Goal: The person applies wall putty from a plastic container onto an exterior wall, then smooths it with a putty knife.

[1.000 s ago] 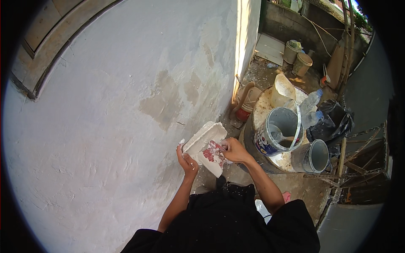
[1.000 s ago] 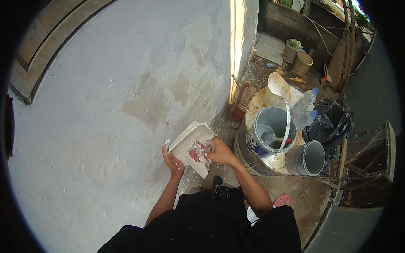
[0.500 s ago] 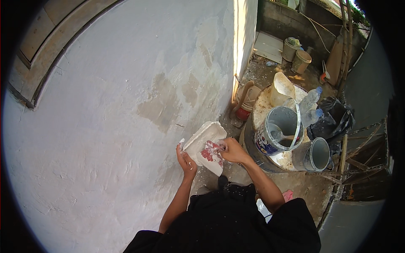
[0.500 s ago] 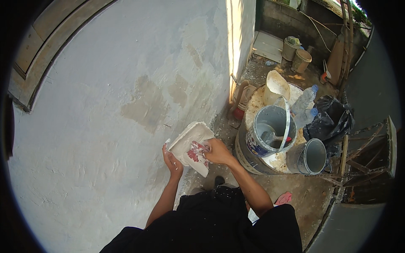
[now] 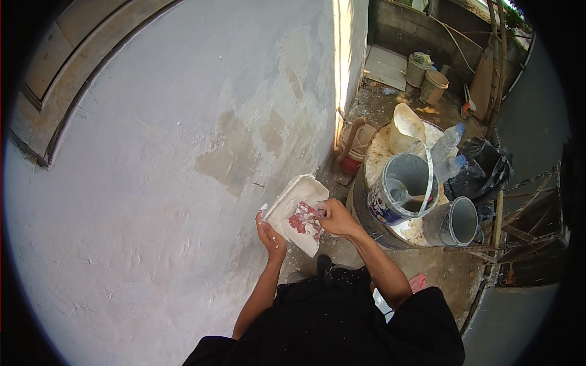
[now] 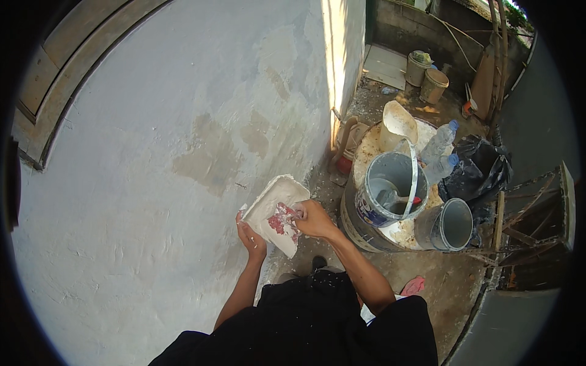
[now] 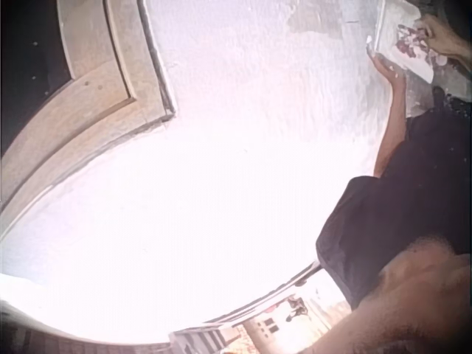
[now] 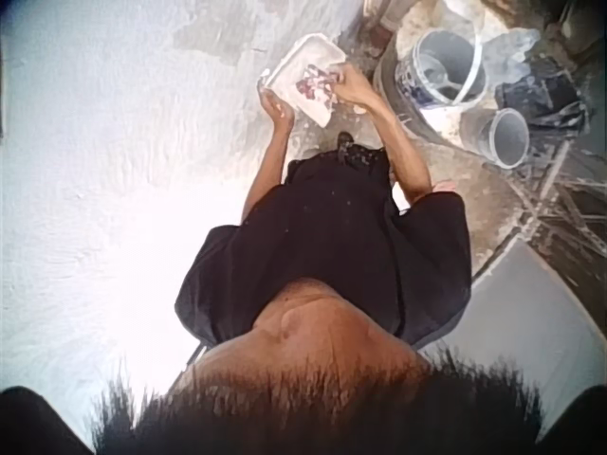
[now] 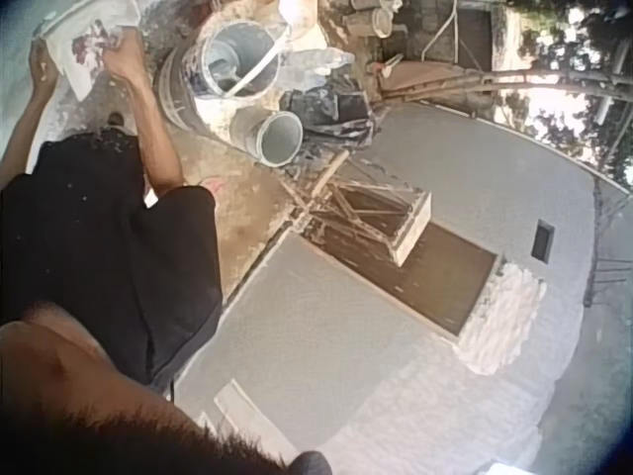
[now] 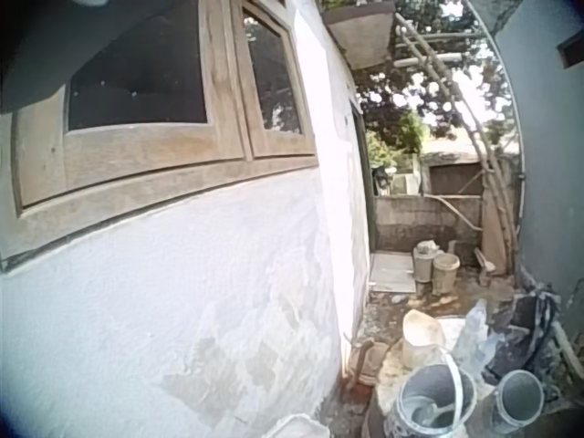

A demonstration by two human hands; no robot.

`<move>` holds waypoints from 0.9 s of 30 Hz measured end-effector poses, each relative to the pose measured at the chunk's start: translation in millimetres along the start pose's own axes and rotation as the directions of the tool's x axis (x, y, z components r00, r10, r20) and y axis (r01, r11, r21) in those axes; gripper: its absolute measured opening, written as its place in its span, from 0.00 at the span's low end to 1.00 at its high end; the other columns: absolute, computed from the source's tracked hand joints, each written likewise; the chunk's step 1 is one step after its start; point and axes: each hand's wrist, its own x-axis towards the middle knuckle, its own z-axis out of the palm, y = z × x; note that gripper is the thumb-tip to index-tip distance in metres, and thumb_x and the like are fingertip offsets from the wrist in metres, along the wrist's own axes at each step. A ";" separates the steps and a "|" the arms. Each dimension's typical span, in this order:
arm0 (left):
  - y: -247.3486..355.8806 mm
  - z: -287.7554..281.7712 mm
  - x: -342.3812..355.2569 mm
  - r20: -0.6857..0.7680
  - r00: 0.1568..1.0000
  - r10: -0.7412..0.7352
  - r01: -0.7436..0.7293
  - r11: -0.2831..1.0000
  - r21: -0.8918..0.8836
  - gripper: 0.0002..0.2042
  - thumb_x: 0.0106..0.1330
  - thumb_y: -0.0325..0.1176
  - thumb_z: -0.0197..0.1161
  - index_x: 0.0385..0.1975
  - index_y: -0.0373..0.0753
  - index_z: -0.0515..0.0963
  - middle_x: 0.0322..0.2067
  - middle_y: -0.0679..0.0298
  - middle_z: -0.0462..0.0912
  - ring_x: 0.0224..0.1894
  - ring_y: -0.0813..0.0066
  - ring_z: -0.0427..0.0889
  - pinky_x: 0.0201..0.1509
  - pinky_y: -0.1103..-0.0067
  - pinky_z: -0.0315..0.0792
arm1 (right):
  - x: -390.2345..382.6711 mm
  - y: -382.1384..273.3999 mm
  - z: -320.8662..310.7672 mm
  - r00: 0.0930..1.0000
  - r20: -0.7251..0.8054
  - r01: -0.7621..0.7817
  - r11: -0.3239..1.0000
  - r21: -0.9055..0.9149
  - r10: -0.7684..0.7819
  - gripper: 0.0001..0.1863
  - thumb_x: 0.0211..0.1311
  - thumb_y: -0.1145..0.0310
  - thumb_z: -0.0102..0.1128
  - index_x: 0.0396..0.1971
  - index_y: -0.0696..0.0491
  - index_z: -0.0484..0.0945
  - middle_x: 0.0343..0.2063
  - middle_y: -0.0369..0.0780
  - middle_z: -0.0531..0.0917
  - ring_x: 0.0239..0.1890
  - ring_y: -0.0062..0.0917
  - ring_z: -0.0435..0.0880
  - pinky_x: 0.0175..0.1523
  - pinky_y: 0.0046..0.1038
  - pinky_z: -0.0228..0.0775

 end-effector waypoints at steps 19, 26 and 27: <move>7.3 2.0 0.7 0.154 0.969 -0.191 0.219 0.957 -0.191 0.27 0.75 0.48 0.30 0.57 0.27 0.62 0.48 0.51 0.75 0.52 0.66 0.74 0.57 0.75 0.66 | 4.7 10.6 13.5 0.996 0.039 -0.087 0.955 0.285 0.079 0.08 0.51 0.85 0.49 0.28 0.61 0.78 0.21 0.30 0.78 0.24 0.10 0.69 0.28 0.18 0.60; -7.4 -0.6 1.3 0.210 0.937 -0.280 0.329 0.910 -0.254 0.29 0.75 0.51 0.31 0.59 0.30 0.60 0.52 0.53 0.72 0.54 0.66 0.73 0.60 0.73 0.67 | 7.5 26.0 13.1 0.994 0.085 -0.091 0.939 0.330 0.067 0.08 0.55 0.84 0.50 0.31 0.61 0.78 0.23 0.31 0.79 0.26 0.10 0.70 0.30 0.16 0.61; -8.1 -1.2 0.8 0.203 0.935 -0.292 0.338 0.906 -0.256 0.29 0.74 0.52 0.31 0.58 0.30 0.61 0.52 0.53 0.73 0.54 0.66 0.74 0.59 0.73 0.68 | 7.6 24.2 12.3 0.993 0.105 -0.081 0.933 0.350 0.047 0.07 0.56 0.84 0.51 0.31 0.61 0.79 0.23 0.31 0.79 0.26 0.10 0.70 0.30 0.16 0.61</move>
